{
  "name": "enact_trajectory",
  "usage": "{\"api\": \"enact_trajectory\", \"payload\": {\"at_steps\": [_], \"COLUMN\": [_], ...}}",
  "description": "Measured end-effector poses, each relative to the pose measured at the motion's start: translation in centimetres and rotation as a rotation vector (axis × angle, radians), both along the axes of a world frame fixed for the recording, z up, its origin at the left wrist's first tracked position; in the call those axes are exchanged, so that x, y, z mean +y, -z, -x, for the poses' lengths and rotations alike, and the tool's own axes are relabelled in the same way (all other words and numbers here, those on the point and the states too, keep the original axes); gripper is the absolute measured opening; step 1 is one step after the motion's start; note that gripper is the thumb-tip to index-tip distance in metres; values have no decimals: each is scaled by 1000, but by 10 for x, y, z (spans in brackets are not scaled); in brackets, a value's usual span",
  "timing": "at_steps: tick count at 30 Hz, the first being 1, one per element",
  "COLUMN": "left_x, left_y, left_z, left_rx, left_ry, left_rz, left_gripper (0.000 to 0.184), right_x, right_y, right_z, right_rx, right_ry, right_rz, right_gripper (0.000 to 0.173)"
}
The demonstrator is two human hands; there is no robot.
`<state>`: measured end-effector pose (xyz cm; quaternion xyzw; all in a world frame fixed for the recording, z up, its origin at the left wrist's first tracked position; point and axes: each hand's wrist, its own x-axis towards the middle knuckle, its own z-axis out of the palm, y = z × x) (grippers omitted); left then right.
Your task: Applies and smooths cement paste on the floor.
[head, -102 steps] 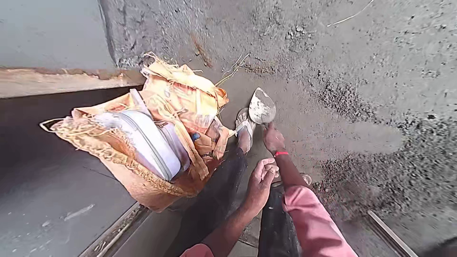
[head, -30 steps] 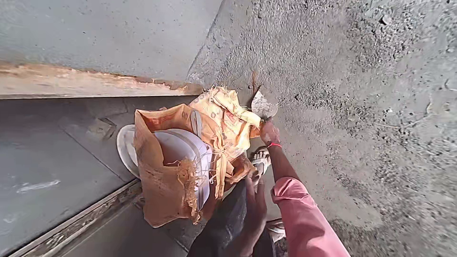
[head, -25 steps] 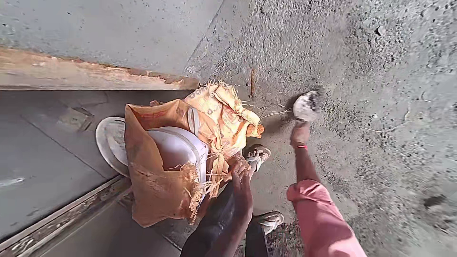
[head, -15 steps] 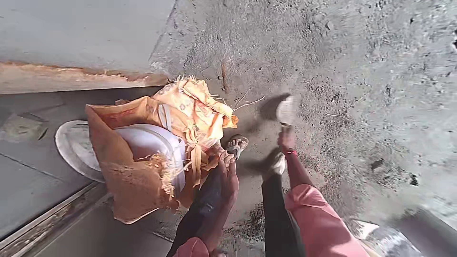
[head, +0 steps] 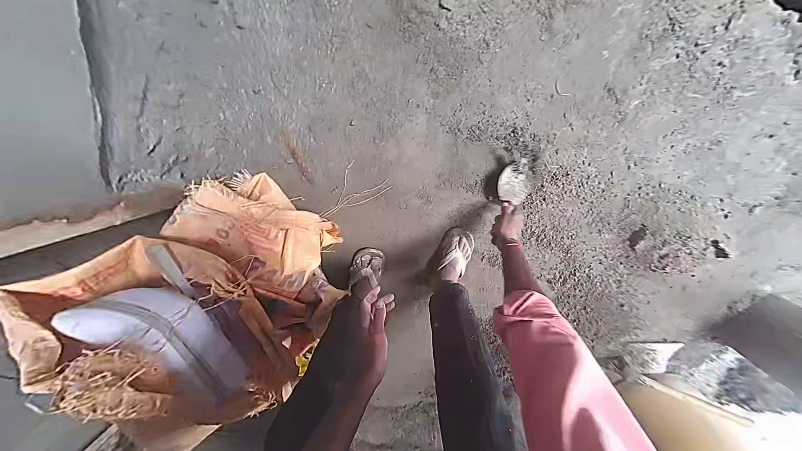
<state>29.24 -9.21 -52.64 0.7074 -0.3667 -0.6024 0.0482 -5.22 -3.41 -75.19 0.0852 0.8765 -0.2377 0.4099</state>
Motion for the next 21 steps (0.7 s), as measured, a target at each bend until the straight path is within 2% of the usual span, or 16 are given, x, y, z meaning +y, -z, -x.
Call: {"api": "enact_trajectory", "payload": {"at_steps": [2, 3, 5, 8, 10, 12, 15, 17, 18, 21], "left_x": [12, 16, 18, 10, -2, -19, -34, -34, -35, -48], "left_y": [-14, -20, -33, -55, -67, -63, -37, -14, -13, -18], "left_z": [8, 13, 26, 40, 50, 65, 74, 91, 95, 98], "left_rx": [-16, -20, -26, 1, 23, 72, 101, 48, 55, 105], "left_ry": [59, 74, 74, 109, 135, 160, 250, 204, 195, 251], "left_rz": [-34, -53, -81, -86, -85, -57, 35, -86, -155, -118], "left_gripper": [48, 49, 48, 48, 48, 48, 49, 47, 48, 48], "right_x": [34, 43, 46, 46, 36, 14, -1, -11, -15, -33], "right_y": [-14, -26, -45, -52, -64, -75, -70, -68, -73, -70], "right_z": [20, 20, 0, -43, -50, -30, 10, 52, 64, 85], "right_rx": [-78, -103, -188, -277, -202, -97, 35, 70, 51, 5], "right_ry": [229, 231, 134, -15, -229, -394, -487, -524, -535, -608], "right_rz": [6, 3, 33, 82, -92, -234, -311, -321, -313, -315], "right_gripper": [52, 54, 53, 42, 41, 45, 50, 47, 45, 43]}}
